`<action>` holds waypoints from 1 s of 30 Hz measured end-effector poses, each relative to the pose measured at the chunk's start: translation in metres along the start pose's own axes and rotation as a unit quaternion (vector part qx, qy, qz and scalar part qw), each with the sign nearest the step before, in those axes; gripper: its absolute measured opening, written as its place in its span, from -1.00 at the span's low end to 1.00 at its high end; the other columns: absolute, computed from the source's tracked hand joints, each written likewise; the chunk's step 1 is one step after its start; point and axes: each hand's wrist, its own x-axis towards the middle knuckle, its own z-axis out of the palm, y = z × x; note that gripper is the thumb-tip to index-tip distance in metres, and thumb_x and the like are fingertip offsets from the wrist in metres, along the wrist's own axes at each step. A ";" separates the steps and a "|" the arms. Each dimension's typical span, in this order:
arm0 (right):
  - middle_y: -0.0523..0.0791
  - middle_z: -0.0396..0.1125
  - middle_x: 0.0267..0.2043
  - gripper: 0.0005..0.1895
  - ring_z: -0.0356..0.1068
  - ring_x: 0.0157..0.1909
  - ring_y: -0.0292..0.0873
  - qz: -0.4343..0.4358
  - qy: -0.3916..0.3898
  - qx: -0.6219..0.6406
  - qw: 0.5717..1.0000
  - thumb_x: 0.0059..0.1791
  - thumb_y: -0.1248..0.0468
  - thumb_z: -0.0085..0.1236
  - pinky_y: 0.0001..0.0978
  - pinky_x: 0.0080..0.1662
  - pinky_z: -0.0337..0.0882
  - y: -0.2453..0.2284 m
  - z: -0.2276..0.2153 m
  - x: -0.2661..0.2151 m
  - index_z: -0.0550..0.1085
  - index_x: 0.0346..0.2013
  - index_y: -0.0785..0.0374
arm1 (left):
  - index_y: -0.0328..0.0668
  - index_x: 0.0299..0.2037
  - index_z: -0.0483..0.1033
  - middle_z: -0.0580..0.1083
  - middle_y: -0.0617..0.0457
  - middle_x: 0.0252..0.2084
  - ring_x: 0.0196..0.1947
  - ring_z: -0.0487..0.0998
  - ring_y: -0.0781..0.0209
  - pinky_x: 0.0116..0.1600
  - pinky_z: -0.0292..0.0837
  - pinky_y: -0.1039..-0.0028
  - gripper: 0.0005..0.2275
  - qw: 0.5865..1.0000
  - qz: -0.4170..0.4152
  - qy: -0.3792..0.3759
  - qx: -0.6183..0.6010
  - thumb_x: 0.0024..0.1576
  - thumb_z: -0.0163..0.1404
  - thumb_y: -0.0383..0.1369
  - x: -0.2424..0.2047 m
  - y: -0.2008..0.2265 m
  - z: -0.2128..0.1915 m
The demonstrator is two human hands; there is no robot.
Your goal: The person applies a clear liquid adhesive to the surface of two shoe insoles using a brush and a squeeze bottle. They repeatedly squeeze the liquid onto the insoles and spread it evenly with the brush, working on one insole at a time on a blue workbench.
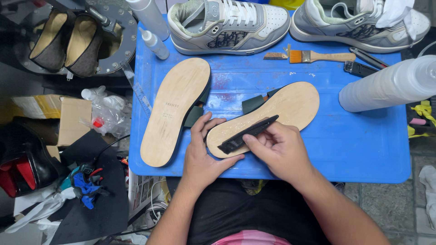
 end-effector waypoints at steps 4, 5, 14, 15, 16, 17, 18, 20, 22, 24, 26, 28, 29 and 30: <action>-0.29 0.28 -0.60 -0.89 0.12 -0.57 -0.50 -0.016 0.053 -0.039 0.998 0.01 0.37 0.26 -0.58 -0.50 0.13 -0.002 -0.013 0.008 0.56 -0.25 0.39 | -0.24 0.42 -0.02 0.50 -0.15 0.20 0.20 0.59 0.02 0.26 0.51 0.34 0.02 1.000 0.004 0.001 0.003 -0.19 0.48 -0.31 0.001 -0.001 0.000; -0.30 0.29 -0.60 -0.89 0.14 -0.57 -0.50 -0.024 0.071 -0.046 0.996 0.02 0.36 0.26 -0.58 -0.50 0.14 -0.003 -0.015 0.008 0.55 -0.26 0.39 | -0.24 0.42 -0.02 0.50 -0.15 0.19 0.20 0.59 0.02 0.26 0.51 0.34 0.02 1.000 0.006 0.001 0.000 -0.19 0.48 -0.31 0.000 -0.001 0.000; -0.21 0.36 -0.60 -0.91 0.26 -0.58 -0.43 -0.022 0.066 -0.088 0.994 0.01 0.38 0.27 -0.57 -0.50 0.21 0.002 -0.029 0.005 0.56 -0.28 0.39 | -0.25 0.41 -0.03 0.50 -0.15 0.18 0.20 0.59 0.02 0.25 0.51 0.34 0.02 1.000 0.001 0.002 0.019 -0.19 0.48 -0.29 0.001 0.000 -0.001; -0.21 0.37 -0.55 -0.91 0.28 -0.55 -0.44 -0.021 0.068 -0.033 0.997 0.01 0.39 0.24 -0.58 -0.48 0.24 0.003 -0.028 0.003 0.54 -0.25 0.39 | -0.25 0.40 -0.02 0.50 -0.15 0.18 0.20 0.58 0.02 0.25 0.51 0.34 0.01 1.000 0.001 0.001 0.018 -0.20 0.48 -0.29 0.001 0.000 -0.001; -0.22 0.39 -0.50 -0.90 0.30 -0.53 -0.45 -0.019 0.069 0.022 0.997 0.02 0.40 0.22 -0.60 -0.47 0.27 0.005 -0.027 -0.002 0.53 -0.21 0.40 | -0.24 0.40 -0.02 0.50 -0.15 0.18 0.21 0.58 0.01 0.25 0.51 0.34 0.01 1.000 0.002 0.001 0.017 -0.20 0.48 -0.30 0.002 0.000 -0.001; -0.22 0.41 -0.45 -0.89 0.32 -0.50 -0.46 -0.017 0.070 0.077 0.994 0.02 0.41 0.19 -0.62 -0.46 0.31 0.006 -0.025 -0.007 0.51 -0.18 0.40 | -0.24 0.40 -0.02 0.50 -0.15 0.18 0.21 0.58 0.00 0.25 0.51 0.34 0.01 1.000 0.002 0.000 0.015 -0.20 0.48 -0.30 0.002 0.000 0.000; -0.21 0.40 -0.48 -0.89 0.33 -0.51 -0.45 -0.016 0.049 0.062 0.997 0.01 0.42 0.20 -0.62 -0.46 0.30 0.007 -0.023 -0.009 0.52 -0.19 0.41 | -0.24 0.40 -0.02 0.50 -0.15 0.18 0.20 0.58 0.01 0.25 0.51 0.34 0.01 1.000 0.001 0.001 0.016 -0.20 0.48 -0.30 0.001 -0.001 -0.001; -0.18 0.38 -0.55 -0.90 0.34 -0.54 -0.43 -0.014 0.010 0.032 0.999 -0.01 0.43 0.22 -0.61 -0.47 0.29 0.010 -0.019 -0.012 0.54 -0.20 0.41 | -0.24 0.40 -0.02 0.50 -0.15 0.19 0.20 0.58 0.01 0.24 0.51 0.34 0.02 1.000 0.000 0.000 0.016 -0.21 0.48 -0.30 0.001 -0.001 -0.001; -0.18 0.41 -0.48 -0.90 0.34 -0.51 -0.42 -0.031 0.074 -0.002 0.997 0.02 0.44 0.21 -0.60 -0.45 0.31 0.011 -0.021 -0.012 0.52 -0.19 0.43 | -0.24 0.40 -0.01 0.51 -0.14 0.18 0.19 0.59 0.02 0.24 0.50 0.34 0.01 1.000 -0.007 0.000 0.016 -0.21 0.47 -0.30 0.001 0.000 -0.001; -0.18 0.41 -0.42 -0.90 0.35 -0.48 -0.42 -0.047 0.122 0.012 0.991 0.04 0.45 0.18 -0.60 -0.42 0.32 0.012 -0.024 -0.011 0.50 -0.17 0.44 | -0.24 0.40 -0.01 0.51 -0.13 0.18 0.19 0.59 0.02 0.24 0.49 0.33 0.01 1.000 -0.006 0.002 0.019 -0.21 0.48 -0.30 0.002 0.000 -0.002; -0.18 0.40 -0.37 -0.90 0.35 -0.44 -0.42 -0.059 0.155 0.073 0.984 0.08 0.45 0.16 -0.60 -0.39 0.33 0.014 -0.030 -0.013 0.46 -0.13 0.43 | -0.24 0.40 -0.01 0.51 -0.13 0.18 0.20 0.58 0.01 0.24 0.49 0.33 0.01 1.000 0.000 0.002 0.025 -0.20 0.48 -0.30 0.001 0.000 -0.001; -0.16 0.40 -0.43 -0.91 0.36 -0.48 -0.40 -0.044 0.084 0.068 0.993 0.04 0.46 0.17 -0.60 -0.42 0.34 0.017 -0.033 -0.018 0.49 -0.17 0.44 | -0.24 0.40 -0.02 0.51 -0.13 0.19 0.19 0.59 0.03 0.25 0.50 0.34 0.00 1.000 -0.001 0.001 0.014 -0.19 0.47 -0.29 0.001 0.000 -0.001; -0.15 0.40 -0.46 -0.92 0.37 -0.50 -0.39 -0.036 0.049 0.065 0.996 0.03 0.47 0.17 -0.59 -0.43 0.34 0.019 -0.034 -0.020 0.51 -0.20 0.44 | -0.23 0.40 -0.02 0.51 -0.12 0.19 0.19 0.60 0.03 0.25 0.51 0.34 0.00 1.000 -0.002 0.000 0.009 -0.18 0.47 -0.28 0.001 0.000 -0.001; -0.14 0.40 -0.45 -0.93 0.36 -0.49 -0.38 -0.033 0.074 0.039 0.996 0.03 0.48 0.18 -0.59 -0.43 0.33 0.021 -0.036 -0.020 0.51 -0.19 0.45 | -0.24 0.40 -0.02 0.50 -0.13 0.19 0.19 0.60 0.02 0.25 0.51 0.34 0.00 1.000 -0.003 -0.001 0.013 -0.18 0.47 -0.28 0.001 -0.001 -0.001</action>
